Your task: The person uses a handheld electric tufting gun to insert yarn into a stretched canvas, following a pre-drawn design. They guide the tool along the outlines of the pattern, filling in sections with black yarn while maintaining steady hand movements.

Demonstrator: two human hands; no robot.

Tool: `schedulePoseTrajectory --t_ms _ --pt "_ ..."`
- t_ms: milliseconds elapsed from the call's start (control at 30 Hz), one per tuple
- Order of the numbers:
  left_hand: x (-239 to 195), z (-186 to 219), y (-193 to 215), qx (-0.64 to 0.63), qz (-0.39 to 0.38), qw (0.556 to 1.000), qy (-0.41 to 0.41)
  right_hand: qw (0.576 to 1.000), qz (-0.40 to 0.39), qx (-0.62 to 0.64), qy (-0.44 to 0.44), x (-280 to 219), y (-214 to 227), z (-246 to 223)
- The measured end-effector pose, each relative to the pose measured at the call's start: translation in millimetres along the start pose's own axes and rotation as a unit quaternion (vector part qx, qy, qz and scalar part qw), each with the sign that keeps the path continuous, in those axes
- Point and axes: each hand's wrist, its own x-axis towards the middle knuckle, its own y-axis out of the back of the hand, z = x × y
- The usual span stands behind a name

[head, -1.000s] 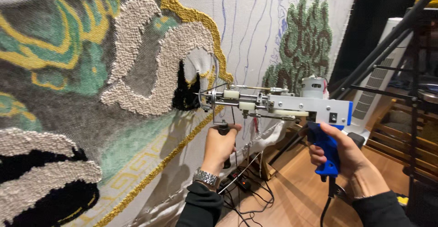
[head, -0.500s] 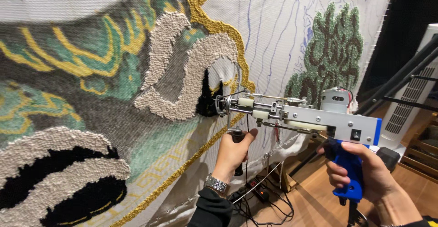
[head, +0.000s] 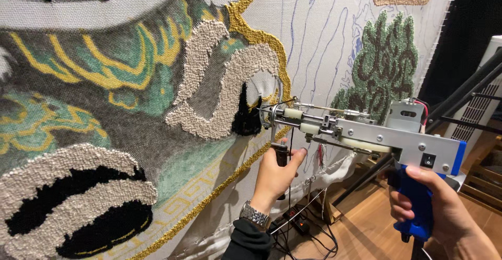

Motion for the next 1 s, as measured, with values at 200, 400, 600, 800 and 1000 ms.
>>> schedulePoseTrajectory --t_ms 200,400,600,800,1000 --pt "-0.3 5.7 3.8 0.053 0.025 0.996 -0.067 0.994 0.095 -0.034 -0.029 -8.5 -28.1 -13.1" --pt "17.4 45.6 52.2 0.231 0.168 0.940 -0.187 0.997 0.070 -0.014 0.019 -1.2 -5.1 -17.7" --pt "75.7 66.6 71.5 0.412 0.215 0.863 -0.199 0.998 0.020 -0.024 0.048 5.8 -3.1 -19.2" --pt "80.9 64.0 80.2 0.361 0.229 0.875 -0.227 0.990 0.131 -0.041 0.022 -6.5 -15.2 -18.7" --pt "77.1 66.9 93.4 0.350 0.197 0.886 -0.232 0.991 0.134 -0.014 0.008 -8.7 -12.8 -16.4"
